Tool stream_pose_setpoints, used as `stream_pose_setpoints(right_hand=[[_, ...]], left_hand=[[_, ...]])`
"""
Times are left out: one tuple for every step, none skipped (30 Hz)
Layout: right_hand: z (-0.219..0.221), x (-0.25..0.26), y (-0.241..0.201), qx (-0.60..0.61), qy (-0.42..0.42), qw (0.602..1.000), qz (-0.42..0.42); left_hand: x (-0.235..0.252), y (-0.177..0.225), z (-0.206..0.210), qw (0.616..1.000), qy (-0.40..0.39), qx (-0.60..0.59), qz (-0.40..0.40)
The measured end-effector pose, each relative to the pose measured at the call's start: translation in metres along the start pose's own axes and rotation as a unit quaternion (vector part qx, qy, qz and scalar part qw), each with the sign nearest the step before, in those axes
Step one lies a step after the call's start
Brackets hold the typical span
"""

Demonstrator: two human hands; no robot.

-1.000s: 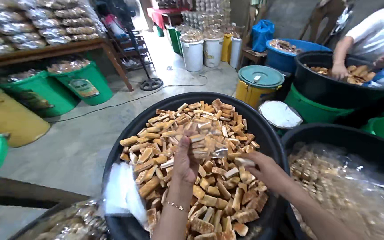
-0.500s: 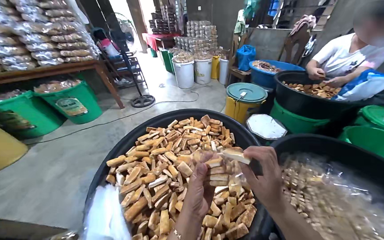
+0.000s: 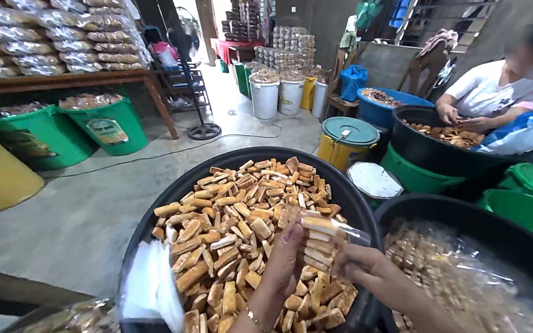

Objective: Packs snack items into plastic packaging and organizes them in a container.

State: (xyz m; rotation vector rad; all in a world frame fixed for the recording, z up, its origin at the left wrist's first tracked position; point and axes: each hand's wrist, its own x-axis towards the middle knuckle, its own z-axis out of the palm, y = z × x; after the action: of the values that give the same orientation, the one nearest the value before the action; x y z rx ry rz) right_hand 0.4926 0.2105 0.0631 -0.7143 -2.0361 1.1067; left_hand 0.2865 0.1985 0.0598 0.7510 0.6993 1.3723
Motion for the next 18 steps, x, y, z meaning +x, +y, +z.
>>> stream_pose_setpoints(right_hand=[[-0.002,-0.001,0.0,0.005,-0.02,1.0,0.015],[-0.005,-0.003,-0.001,-0.004,-0.033,0.999,0.029],[-0.009,-0.005,-0.004,-0.021,-0.044,0.998,0.042],[-0.013,-0.005,-0.005,-0.034,-0.056,0.996,0.054],[-0.017,-0.005,-0.006,-0.042,-0.069,0.995,0.064],[-0.02,-0.005,-0.006,-0.049,-0.086,0.992,0.071],[-0.021,-0.004,-0.007,-0.06,-0.103,0.99,0.073],[-0.02,-0.004,-0.007,-0.07,-0.104,0.99,0.064],[-0.018,-0.006,-0.006,-0.078,-0.092,0.991,0.057],[-0.016,-0.009,-0.004,-0.079,-0.063,0.994,0.051],[-0.012,-0.012,-0.001,-0.067,-0.016,0.997,0.046],[-0.009,-0.015,0.001,-0.046,0.037,0.997,0.046],[-0.005,-0.017,0.001,-0.027,0.084,0.995,0.048],[-0.003,-0.018,0.0,-0.02,0.114,0.992,0.052],[-0.001,-0.018,0.001,-0.023,0.128,0.99,0.051],[0.0,-0.018,0.003,-0.028,0.118,0.991,0.054],[-0.001,-0.018,0.005,-0.037,0.093,0.993,0.065],[-0.003,-0.019,0.005,-0.048,0.065,0.994,0.08]], left_hand=[[0.001,0.001,-0.002,1.0,-0.015,0.015,-0.009],[0.001,0.002,-0.004,0.999,-0.032,0.029,-0.019],[0.002,0.005,-0.007,0.997,-0.049,0.045,-0.026],[0.003,0.008,-0.009,0.995,-0.066,0.068,-0.026],[0.004,0.01,-0.01,0.992,-0.08,0.095,-0.021],[0.004,0.009,-0.009,0.988,-0.088,0.129,-0.01],[0.004,0.008,-0.007,0.98,-0.091,0.177,0.003],[0.003,0.006,-0.005,0.971,-0.087,0.222,0.013],[0.002,0.005,-0.003,0.965,-0.077,0.248,0.021],[0.002,0.003,-0.001,0.966,-0.056,0.252,0.029],[0.002,0.002,0.0,0.968,-0.041,0.245,0.031],[0.003,0.001,-0.001,0.972,-0.029,0.229,0.034],[0.004,0.0,0.0,0.976,-0.02,0.214,0.038],[0.005,-0.001,0.0,0.977,-0.021,0.209,0.042],[0.005,-0.003,0.0,0.975,-0.032,0.216,0.051],[0.004,-0.004,0.001,0.97,-0.039,0.233,0.063],[0.003,-0.005,0.003,0.962,-0.041,0.261,0.073],[0.002,-0.006,0.004,0.954,-0.043,0.286,0.082]])
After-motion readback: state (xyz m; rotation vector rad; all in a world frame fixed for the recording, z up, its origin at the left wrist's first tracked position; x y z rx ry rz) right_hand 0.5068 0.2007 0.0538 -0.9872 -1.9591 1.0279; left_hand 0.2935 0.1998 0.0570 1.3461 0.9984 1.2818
